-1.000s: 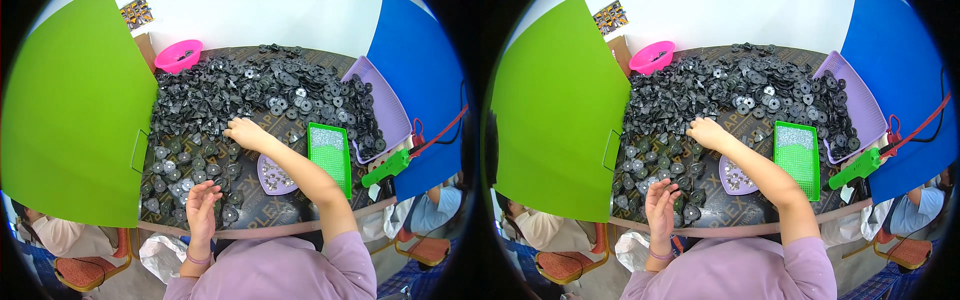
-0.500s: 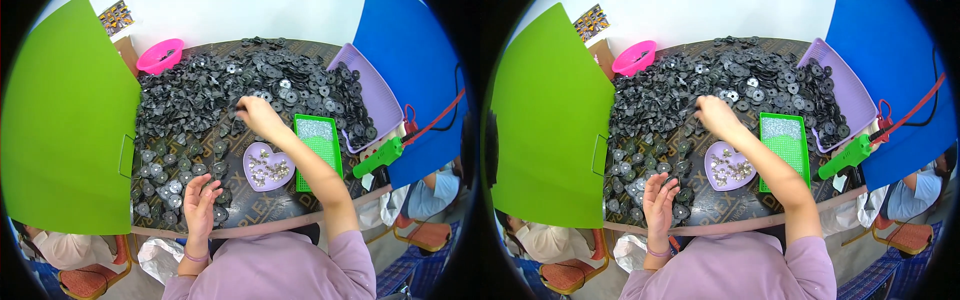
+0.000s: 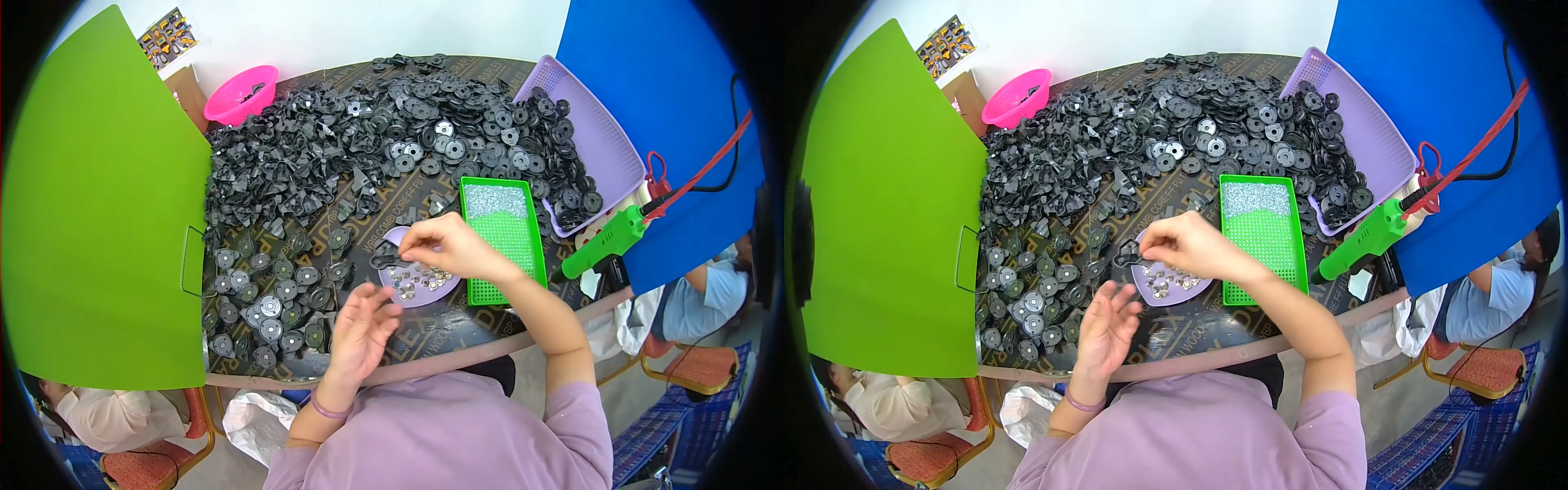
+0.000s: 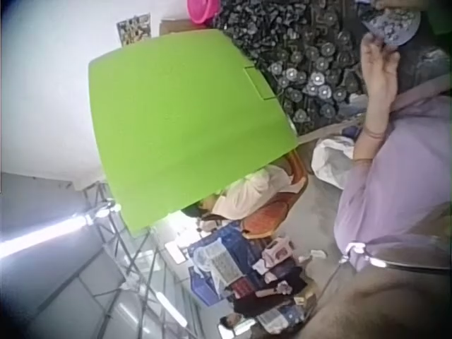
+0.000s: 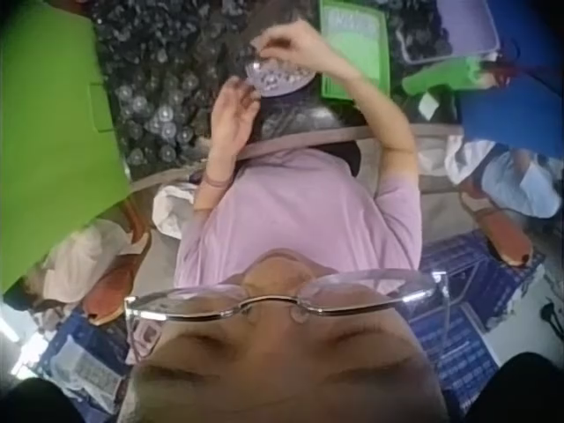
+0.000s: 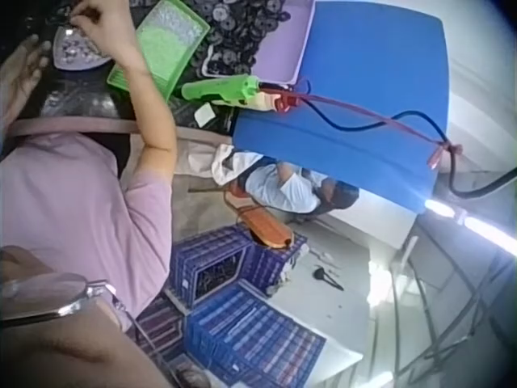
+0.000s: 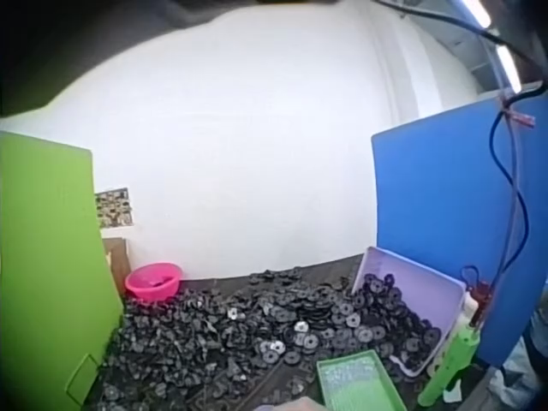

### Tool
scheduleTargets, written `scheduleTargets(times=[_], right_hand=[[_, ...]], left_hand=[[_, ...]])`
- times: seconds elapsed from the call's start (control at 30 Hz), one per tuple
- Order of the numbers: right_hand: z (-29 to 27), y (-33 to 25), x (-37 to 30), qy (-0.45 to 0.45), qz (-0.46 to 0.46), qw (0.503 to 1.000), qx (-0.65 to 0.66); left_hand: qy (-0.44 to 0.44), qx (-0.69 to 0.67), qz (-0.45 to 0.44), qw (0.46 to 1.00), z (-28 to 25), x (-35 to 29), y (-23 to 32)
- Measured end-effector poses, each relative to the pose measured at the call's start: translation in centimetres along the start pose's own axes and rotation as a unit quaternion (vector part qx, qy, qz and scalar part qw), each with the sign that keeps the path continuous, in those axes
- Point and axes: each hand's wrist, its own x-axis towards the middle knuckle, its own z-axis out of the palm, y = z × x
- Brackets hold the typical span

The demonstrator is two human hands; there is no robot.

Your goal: Assembling black plastic toy gears by inserting small components into the central hubs.

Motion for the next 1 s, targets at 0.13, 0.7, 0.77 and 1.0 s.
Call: scheduleTargets(times=[0.13, 0.7, 0.77, 1.0], right_hand=[[1.1, -0.5, -1.2, 0.005, -0.013, 0.999, -0.04], [0.7, 5.5, -3.3, -0.037, -0.063, 0.879, -0.472], [1.3, 5.8, -3.0, -0.046, -0.075, 0.866, -0.493], [0.4, 5.0, -2.8, 0.085, -0.123, 0.945, -0.289]], left_hand=[[0.019, 0.045, 0.013, 0.999, 0.5, 1.2, -1.9], [0.017, -0.001, -0.084, 0.996, -0.7, -1.2, -2.8], [0.015, -0.004, -0.082, 0.997, -0.7, -1.4, -2.6], [0.007, 0.003, -0.083, 0.997, -0.8, -0.8, -1.7]])
